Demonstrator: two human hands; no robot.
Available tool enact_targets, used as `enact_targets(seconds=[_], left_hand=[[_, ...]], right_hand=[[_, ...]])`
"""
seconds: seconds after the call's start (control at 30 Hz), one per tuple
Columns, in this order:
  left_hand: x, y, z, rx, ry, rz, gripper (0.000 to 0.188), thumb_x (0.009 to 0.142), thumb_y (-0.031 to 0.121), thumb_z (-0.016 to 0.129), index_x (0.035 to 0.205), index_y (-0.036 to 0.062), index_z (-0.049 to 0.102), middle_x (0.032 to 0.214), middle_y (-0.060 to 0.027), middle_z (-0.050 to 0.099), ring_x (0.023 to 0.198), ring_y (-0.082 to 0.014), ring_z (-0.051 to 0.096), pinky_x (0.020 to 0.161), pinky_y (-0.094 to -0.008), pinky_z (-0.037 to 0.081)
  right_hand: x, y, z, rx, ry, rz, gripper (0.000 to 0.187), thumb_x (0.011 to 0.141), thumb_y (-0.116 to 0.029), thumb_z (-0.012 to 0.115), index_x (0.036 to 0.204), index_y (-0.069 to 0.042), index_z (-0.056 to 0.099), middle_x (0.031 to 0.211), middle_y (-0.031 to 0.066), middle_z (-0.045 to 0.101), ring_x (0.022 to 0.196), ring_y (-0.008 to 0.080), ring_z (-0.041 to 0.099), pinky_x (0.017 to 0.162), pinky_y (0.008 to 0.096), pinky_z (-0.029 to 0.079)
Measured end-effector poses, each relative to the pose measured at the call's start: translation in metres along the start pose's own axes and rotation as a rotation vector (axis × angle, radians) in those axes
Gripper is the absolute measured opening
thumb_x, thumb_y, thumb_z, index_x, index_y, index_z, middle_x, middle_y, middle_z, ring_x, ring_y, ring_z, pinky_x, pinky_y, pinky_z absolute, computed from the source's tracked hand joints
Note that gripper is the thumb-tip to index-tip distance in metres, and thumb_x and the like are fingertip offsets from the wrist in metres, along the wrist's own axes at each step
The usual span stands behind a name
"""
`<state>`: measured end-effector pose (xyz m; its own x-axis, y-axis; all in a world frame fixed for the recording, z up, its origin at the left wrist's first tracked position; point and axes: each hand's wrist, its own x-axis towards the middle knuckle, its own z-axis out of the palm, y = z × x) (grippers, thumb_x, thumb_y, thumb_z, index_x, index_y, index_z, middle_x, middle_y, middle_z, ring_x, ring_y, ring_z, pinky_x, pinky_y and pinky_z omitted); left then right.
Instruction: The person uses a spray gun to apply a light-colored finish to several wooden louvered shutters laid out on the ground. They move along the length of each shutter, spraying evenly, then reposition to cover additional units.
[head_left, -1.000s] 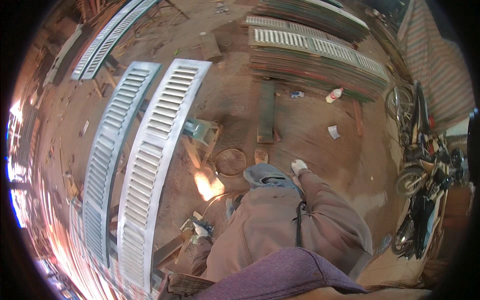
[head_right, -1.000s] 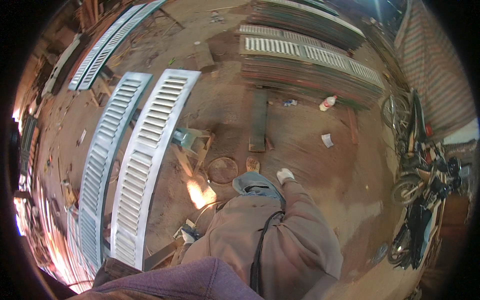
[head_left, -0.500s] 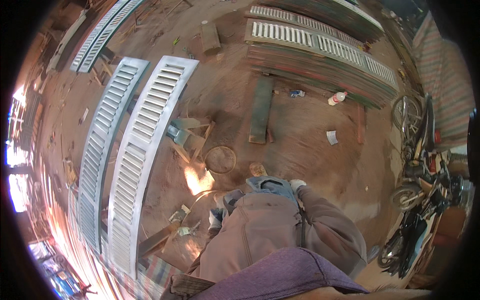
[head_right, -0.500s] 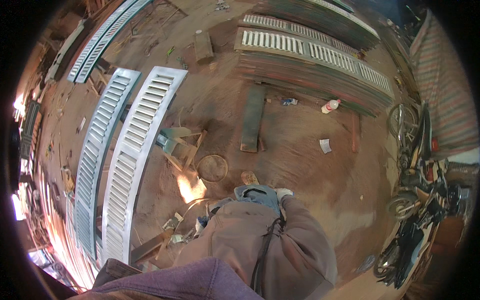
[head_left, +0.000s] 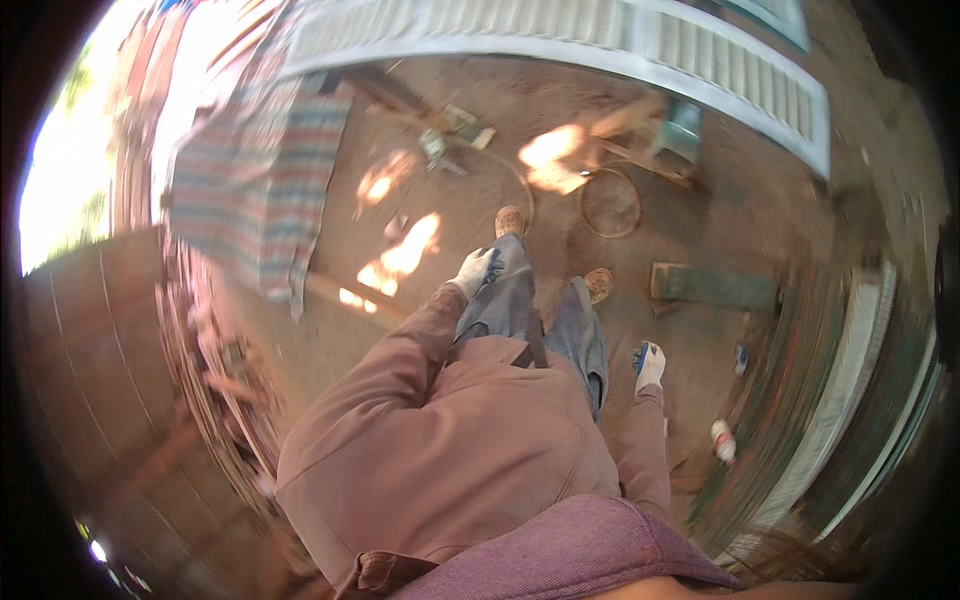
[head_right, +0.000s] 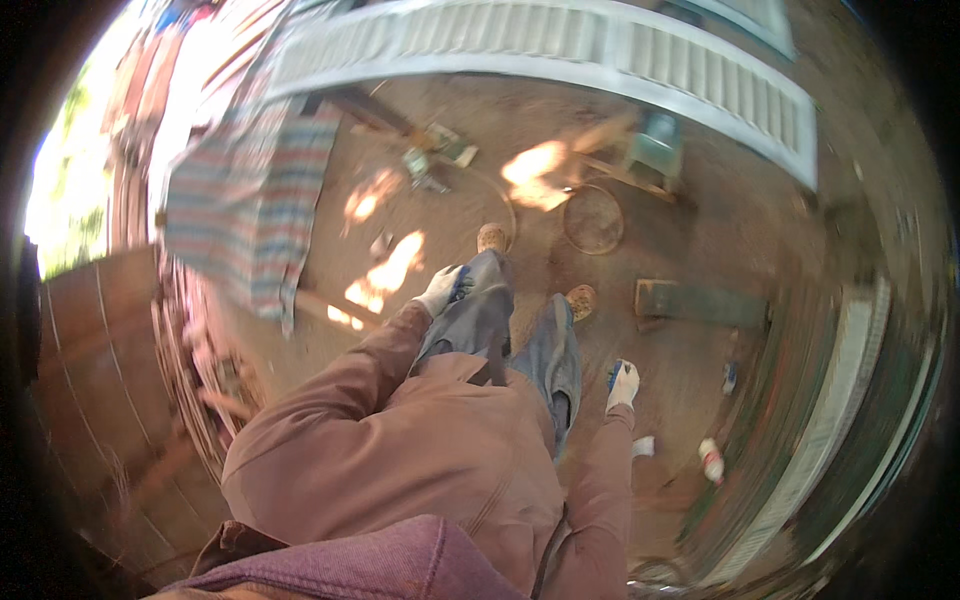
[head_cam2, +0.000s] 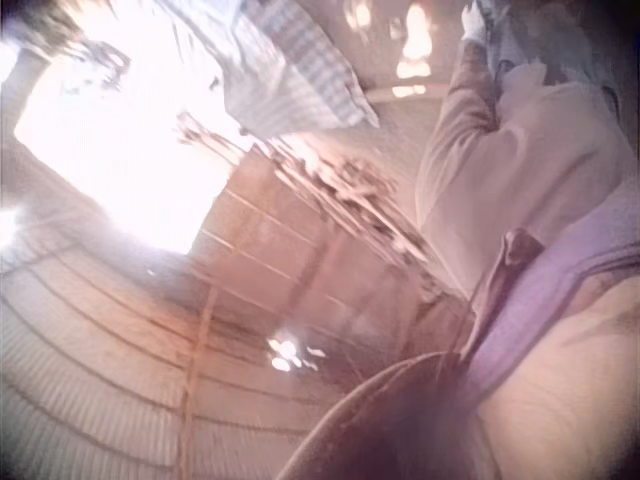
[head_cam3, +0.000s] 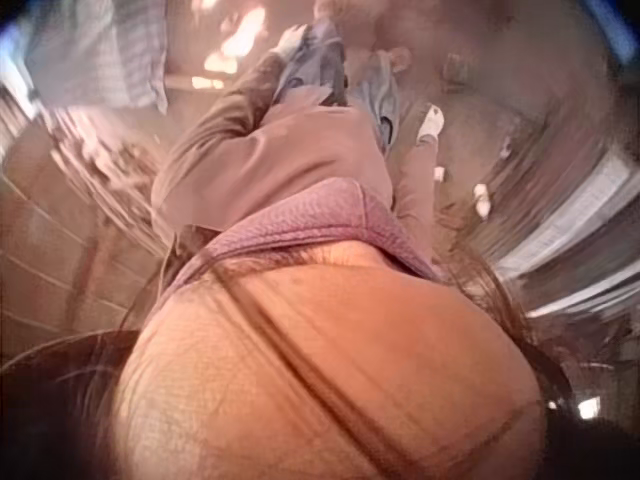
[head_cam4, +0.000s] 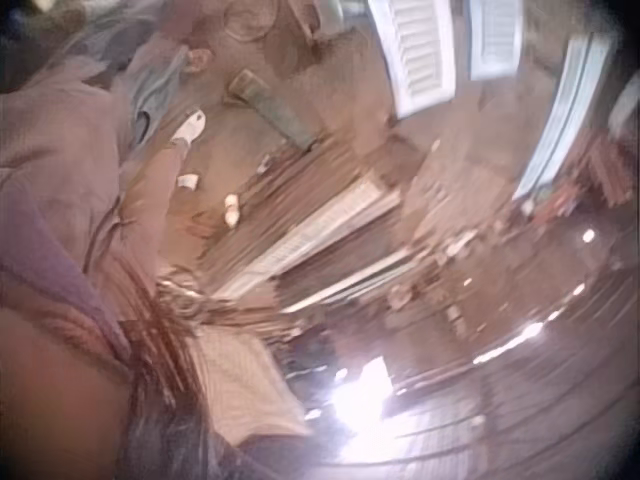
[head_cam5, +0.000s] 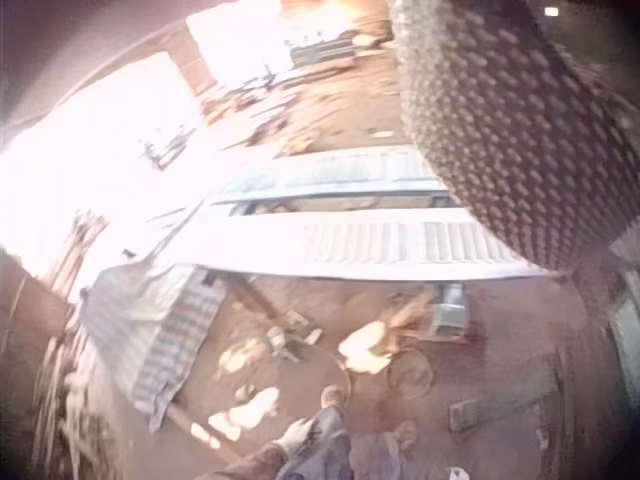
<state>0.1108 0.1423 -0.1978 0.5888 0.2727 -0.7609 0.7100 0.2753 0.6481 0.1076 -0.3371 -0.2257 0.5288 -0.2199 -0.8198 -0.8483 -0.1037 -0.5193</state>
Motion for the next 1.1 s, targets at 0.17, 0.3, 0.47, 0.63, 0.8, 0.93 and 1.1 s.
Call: enact_targets(seconds=[0.17,0.3,0.47,0.63,0.8,0.93,1.1], left_hand=[[0.019,-0.057,-0.049,0.113,0.098,-0.297,0.022,0.097,0.026,0.053,0.102,0.0053,0.059,0.082,-0.0056,0.065,0.063,-0.0137,0.057,0.053,-0.0271,0.046],[0.072,-0.061,-0.090,0.220,0.115,-0.251,0.024,0.097,0.028,0.054,0.102,0.0047,0.059,0.081,-0.0048,0.062,0.066,-0.0142,0.058,0.054,-0.0309,0.047],[0.172,-0.096,-0.185,0.538,0.162,0.075,0.035,0.091,0.037,0.059,0.105,0.0066,0.065,0.088,-0.0103,0.068,0.082,-0.0247,0.065,0.075,-0.0365,0.052],[0.287,-0.081,-0.292,0.930,0.065,0.068,0.034,0.082,0.033,0.062,0.105,0.0096,0.067,0.100,-0.0182,0.068,0.094,-0.0349,0.065,0.083,-0.0433,0.051],[0.399,-0.034,-0.329,1.570,0.002,0.115,0.045,0.081,0.027,0.062,0.123,0.0122,0.056,0.124,-0.0134,0.059,0.114,-0.0354,0.055,0.090,-0.0465,0.049],[0.497,-0.053,-0.325,1.888,0.084,0.418,0.054,0.081,0.024,0.063,0.133,0.0147,0.051,0.135,-0.0115,0.050,0.128,-0.0303,0.046,0.097,-0.0432,0.044],[0.597,-0.075,-0.305,2.167,-0.141,0.439,0.048,0.085,0.014,0.056,0.132,0.0126,0.050,0.129,-0.0101,0.054,0.121,-0.0275,0.053,0.095,-0.0407,0.045]], right_hand=[[-0.014,-0.035,0.061,-0.081,-0.094,-0.065,0.020,0.094,-0.021,0.056,0.106,-0.008,0.065,0.083,0.0007,0.063,0.070,0.0106,0.057,0.064,0.0257,0.046],[-0.018,-0.010,0.117,-0.203,-0.099,-0.059,0.022,0.095,-0.020,0.055,0.106,-0.005,0.066,0.090,0.0039,0.066,0.076,0.0125,0.060,0.067,0.0279,0.048],[-0.022,0.029,0.235,-0.610,-0.148,-0.198,0.023,0.094,-0.022,0.056,0.107,-0.005,0.065,0.090,0.0065,0.067,0.077,0.0150,0.062,0.069,0.0296,0.050],[0.032,0.055,0.378,-0.721,-0.326,-0.249,0.028,0.093,-0.026,0.056,0.106,-0.002,0.063,0.098,0.0129,0.067,0.091,0.0261,0.064,0.081,0.0373,0.049],[0.165,0.065,0.468,-1.080,-0.224,-0.331,0.026,0.092,-0.033,0.055,0.110,-0.014,0.059,0.106,0.0227,0.059,0.100,0.0421,0.058,0.086,0.0494,0.047],[0.302,0.045,0.482,-1.265,0.050,-0.389,0.029,0.088,-0.034,0.059,0.111,-0.017,0.055,0.113,0.0221,0.053,0.100,0.0421,0.057,0.083,0.0525,0.048],[0.464,0.002,0.464,-1.562,0.455,-0.711,0.053,0.084,-0.028,0.062,0.134,-0.018,0.044,0.136,0.0177,0.043,0.114,0.0364,0.051,0.088,0.0525,0.047]])
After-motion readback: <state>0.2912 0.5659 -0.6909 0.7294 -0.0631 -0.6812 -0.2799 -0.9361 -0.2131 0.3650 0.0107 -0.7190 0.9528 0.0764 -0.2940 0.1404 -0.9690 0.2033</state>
